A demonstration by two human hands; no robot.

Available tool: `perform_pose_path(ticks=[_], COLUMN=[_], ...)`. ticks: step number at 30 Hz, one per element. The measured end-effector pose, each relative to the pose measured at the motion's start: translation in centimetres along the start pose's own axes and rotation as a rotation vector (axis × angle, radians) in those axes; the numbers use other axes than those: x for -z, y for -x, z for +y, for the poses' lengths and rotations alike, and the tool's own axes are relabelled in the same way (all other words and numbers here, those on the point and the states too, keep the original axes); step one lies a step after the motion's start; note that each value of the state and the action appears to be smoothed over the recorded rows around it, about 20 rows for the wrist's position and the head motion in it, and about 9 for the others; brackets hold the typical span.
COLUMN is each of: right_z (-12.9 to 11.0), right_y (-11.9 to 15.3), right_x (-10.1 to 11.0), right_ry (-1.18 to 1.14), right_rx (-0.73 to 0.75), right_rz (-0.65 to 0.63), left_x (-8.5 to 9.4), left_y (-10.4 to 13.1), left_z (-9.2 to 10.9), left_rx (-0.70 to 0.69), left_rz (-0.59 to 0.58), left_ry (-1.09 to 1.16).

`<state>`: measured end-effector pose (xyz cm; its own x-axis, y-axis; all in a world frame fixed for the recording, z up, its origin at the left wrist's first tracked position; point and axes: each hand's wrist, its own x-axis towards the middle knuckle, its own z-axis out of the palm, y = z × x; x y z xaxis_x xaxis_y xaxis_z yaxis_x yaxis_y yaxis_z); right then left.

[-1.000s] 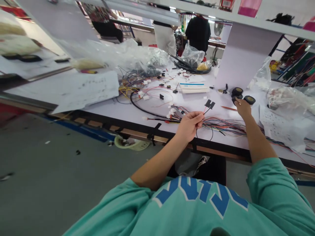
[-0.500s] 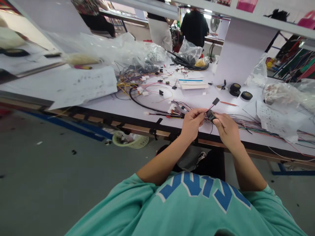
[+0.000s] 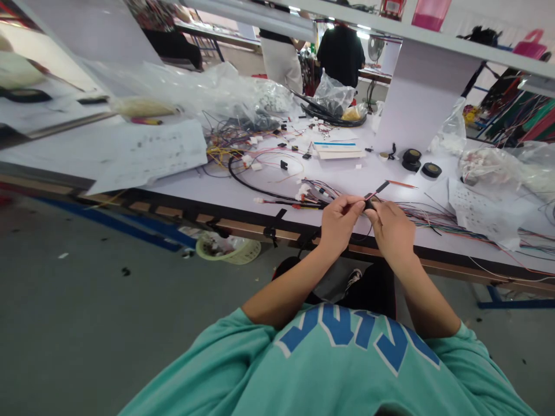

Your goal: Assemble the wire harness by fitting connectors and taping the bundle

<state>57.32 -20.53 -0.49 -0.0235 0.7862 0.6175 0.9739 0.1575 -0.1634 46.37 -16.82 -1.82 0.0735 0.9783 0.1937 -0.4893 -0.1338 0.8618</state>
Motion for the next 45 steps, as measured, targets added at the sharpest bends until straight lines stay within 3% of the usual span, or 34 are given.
perform_pose_path(ticks=[3,11,18,22,25,28,31,33,38,41,45], right_z=[0.4,1.4,2.0,1.9,1.8,2.3,3.2,3.5,2.6,1.9,1.5], right_y=[0.1,-0.4,-1.3,-1.8,-1.9,-1.8,-1.8,-1.8,-1.8,-1.9,-2.2], right_x=[0.0,-0.6,-2.8,-3.7,-3.8,-3.0,-1.4,-0.2,1.2,0.9,0.2], right_ry=[-0.034,-0.199,-0.269,-0.314,-0.467,-0.725,-1.037,-1.150,-1.012,-1.098,-1.318], right_rx=[0.052,0.189,0.292,0.383,0.342,0.227,0.080,-0.004,-0.217,-0.375,-0.511], right_rz=[0.022,0.055,0.415,0.570,0.512,0.254,-0.053,-0.148,-0.069,0.006,0.024], left_x=[0.0,0.0,0.5,1.2,1.6,1.5,1.2,1.1,1.0,1.2,1.7], left_y=[0.0,0.0,-0.3,-1.5,-2.4,-2.8,-2.6,-2.4,-1.5,-0.9,-0.5], left_z=[0.6,1.6,1.6,2.0,2.2,2.5,2.7,2.6,1.8,1.2,0.6], left_rx=[-0.006,0.137,0.211,0.500,0.760,0.807,0.748,0.692,0.473,0.189,-0.387], left_rz=[-0.003,-0.125,-0.272,-0.402,-0.534,-0.555,-0.528,-0.495,-0.456,-0.415,-0.452], left_ry=[0.089,0.167,0.201,0.256,0.260,0.253,0.206,0.167,0.061,-0.071,-0.473])
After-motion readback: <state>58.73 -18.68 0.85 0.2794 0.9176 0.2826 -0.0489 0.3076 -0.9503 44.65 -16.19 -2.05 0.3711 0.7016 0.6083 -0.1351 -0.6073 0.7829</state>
